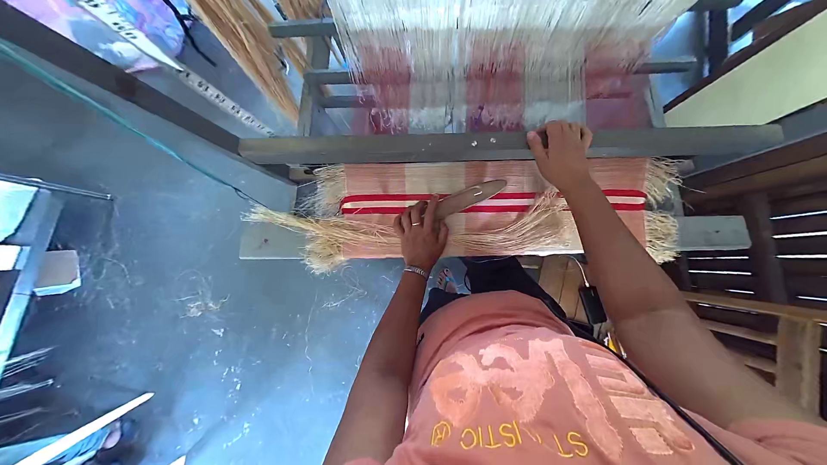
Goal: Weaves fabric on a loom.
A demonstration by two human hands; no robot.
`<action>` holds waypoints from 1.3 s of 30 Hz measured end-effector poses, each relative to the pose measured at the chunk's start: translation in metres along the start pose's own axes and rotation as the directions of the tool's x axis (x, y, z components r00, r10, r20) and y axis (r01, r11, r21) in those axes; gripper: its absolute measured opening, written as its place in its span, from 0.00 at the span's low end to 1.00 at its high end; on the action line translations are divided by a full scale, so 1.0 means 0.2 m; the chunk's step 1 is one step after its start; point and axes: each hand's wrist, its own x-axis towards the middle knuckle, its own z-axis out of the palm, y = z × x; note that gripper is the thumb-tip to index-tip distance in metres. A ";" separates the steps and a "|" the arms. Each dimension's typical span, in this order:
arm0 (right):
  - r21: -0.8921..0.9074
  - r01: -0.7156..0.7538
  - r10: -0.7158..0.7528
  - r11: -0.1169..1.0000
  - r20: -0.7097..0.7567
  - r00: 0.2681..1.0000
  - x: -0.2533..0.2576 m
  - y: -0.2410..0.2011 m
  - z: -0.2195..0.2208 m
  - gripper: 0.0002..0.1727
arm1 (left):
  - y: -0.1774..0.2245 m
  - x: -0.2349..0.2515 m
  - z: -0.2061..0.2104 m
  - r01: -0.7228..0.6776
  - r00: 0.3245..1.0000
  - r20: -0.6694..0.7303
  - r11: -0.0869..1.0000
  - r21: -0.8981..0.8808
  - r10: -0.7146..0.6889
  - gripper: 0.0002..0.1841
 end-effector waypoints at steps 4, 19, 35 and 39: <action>0.420 0.105 -0.107 0.901 -0.020 0.994 -0.03 0.13 -0.11 0.27 | -0.01 0.01 -0.04 0.003 0.998 0.064 1.000 -0.014 -0.002 0.29; 0.599 -0.467 0.498 0.650 0.128 0.858 -0.75 0.55 -0.14 0.16 | -0.01 0.01 0.00 0.033 0.998 0.056 0.999 0.030 -0.035 0.31; 0.454 -0.469 0.437 0.758 0.181 0.881 -0.74 0.33 -0.04 0.35 | -0.01 0.00 0.01 0.031 0.999 0.040 0.999 0.037 -0.033 0.31; 0.439 -0.587 0.516 0.680 0.281 0.809 -0.65 0.30 -0.03 0.23 | -0.01 0.00 0.01 0.028 0.999 0.025 0.999 0.046 -0.029 0.31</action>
